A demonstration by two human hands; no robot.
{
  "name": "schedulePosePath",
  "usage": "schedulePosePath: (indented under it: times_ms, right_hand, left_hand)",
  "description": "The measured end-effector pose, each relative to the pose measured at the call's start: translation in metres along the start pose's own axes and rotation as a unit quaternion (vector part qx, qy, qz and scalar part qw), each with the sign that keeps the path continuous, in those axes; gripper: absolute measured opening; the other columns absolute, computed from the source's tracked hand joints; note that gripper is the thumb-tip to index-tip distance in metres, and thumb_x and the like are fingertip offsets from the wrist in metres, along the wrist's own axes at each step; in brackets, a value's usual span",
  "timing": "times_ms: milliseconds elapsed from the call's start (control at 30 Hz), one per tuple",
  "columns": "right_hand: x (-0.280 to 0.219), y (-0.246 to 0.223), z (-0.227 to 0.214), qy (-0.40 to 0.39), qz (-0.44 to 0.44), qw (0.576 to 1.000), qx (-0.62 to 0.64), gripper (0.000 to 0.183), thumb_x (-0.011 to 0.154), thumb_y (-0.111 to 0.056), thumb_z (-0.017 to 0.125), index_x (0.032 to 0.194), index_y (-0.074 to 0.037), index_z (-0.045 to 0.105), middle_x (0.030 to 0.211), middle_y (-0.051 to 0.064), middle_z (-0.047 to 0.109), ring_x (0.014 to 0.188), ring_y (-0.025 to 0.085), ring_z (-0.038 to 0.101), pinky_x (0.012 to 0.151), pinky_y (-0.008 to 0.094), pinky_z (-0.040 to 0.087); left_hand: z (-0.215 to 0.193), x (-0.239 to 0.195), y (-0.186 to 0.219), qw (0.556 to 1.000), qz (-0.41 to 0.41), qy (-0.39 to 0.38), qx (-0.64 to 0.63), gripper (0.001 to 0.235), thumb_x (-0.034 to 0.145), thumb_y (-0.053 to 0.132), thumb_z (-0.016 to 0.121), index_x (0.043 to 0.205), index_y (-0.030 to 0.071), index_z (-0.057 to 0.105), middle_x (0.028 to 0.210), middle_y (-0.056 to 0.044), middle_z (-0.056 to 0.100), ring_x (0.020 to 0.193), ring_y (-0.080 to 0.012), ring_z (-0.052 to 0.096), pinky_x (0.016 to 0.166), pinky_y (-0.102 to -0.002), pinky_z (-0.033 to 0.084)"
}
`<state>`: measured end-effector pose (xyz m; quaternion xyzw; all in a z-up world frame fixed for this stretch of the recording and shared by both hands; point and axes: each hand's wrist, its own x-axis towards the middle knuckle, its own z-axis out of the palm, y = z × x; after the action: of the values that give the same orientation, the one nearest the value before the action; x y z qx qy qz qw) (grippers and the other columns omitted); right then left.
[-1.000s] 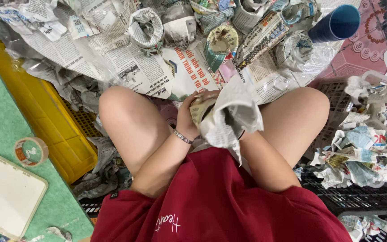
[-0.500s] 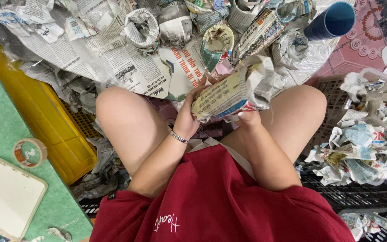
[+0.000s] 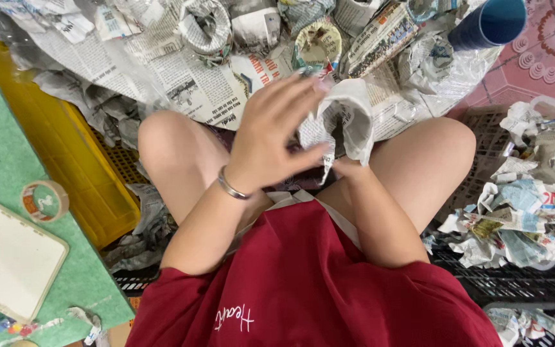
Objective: The person sits on the floor and wraps a clear glass tumbler with newspaper. They fold the paper around the glass, tuck the ends, and secure the bundle with tape. The wrapped glass is placed on a pile of other wrapped items.
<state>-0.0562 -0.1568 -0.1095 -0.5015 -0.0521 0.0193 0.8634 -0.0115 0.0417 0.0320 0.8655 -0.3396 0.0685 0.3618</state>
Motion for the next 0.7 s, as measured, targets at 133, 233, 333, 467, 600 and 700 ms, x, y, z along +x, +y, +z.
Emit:
schedulePosePath:
  times_ms: [133,233,333,467,600,700]
  right_hand:
    - [0.01,0.015,-0.012,0.005,-0.011,0.999,-0.037,0.077,0.093,-0.034,0.072,0.156,-0.005,0.039,0.152,0.014,0.052,0.143,0.03,0.052,0.124,0.047,0.042]
    - [0.001,0.033,-0.028,0.011,0.0,0.998,-0.066,0.07,0.098,-0.033,0.067,0.156,-0.006,0.039,0.154,0.013,0.05,0.144,0.029,0.05,0.125,0.046,0.041]
    - [-0.008,0.052,-0.034,0.001,0.02,0.995,-0.094,0.064,0.103,-0.031,0.062,0.157,-0.007,0.038,0.156,0.012,0.049,0.146,0.027,0.048,0.127,0.044,0.039]
    - [-0.009,0.061,-0.038,0.017,0.051,0.997,-0.05,0.056,0.11,-0.029,0.055,0.158,-0.009,0.037,0.159,0.011,0.047,0.148,0.026,0.046,0.128,0.043,0.037]
    - [-0.006,0.055,-0.041,0.073,0.068,0.984,0.145,0.042,0.112,-0.023,0.048,0.15,-0.004,0.044,0.144,0.016,0.058,0.13,0.031,0.058,0.115,0.049,0.046]
    - [0.005,0.056,-0.036,0.114,0.086,0.941,0.308,0.039,0.111,-0.024,0.045,0.143,-0.002,0.05,0.132,0.017,0.064,0.119,0.031,0.065,0.106,0.047,0.053]
  left_hand:
    - [0.006,0.038,0.042,0.993,0.087,-0.031,0.068,0.093,0.073,0.064,0.081,0.145,0.011,0.056,0.146,-0.021,0.056,0.137,-0.0434,0.048,0.116,-0.061,0.033]
    - [0.026,0.053,0.052,0.984,0.078,-0.074,0.144,0.092,0.064,0.059,0.08,0.138,0.008,0.063,0.136,-0.021,0.062,0.129,-0.0435,0.053,0.112,-0.06,0.033]
    - [0.039,0.056,0.048,0.971,0.07,-0.139,0.179,0.054,0.079,0.037,0.081,0.122,0.006,0.07,0.125,-0.014,0.068,0.126,-0.0361,0.058,0.117,-0.055,0.037]
    - [0.034,0.039,0.035,0.985,0.142,0.005,0.102,0.022,0.091,0.014,0.076,0.112,0.009,0.074,0.128,-0.007,0.067,0.129,-0.0288,0.059,0.119,-0.049,0.043]
    - [0.019,0.015,0.03,0.98,0.098,0.136,0.111,0.025,0.084,0.01,0.073,0.109,0.011,0.075,0.11,-0.01,0.064,0.108,-0.0325,0.06,0.097,-0.047,0.048]
    - [0.013,0.013,0.026,0.991,0.057,0.098,0.07,0.019,0.091,0.01,0.074,0.106,0.001,0.068,0.107,-0.014,0.062,0.101,-0.0324,0.06,0.092,-0.045,0.05]
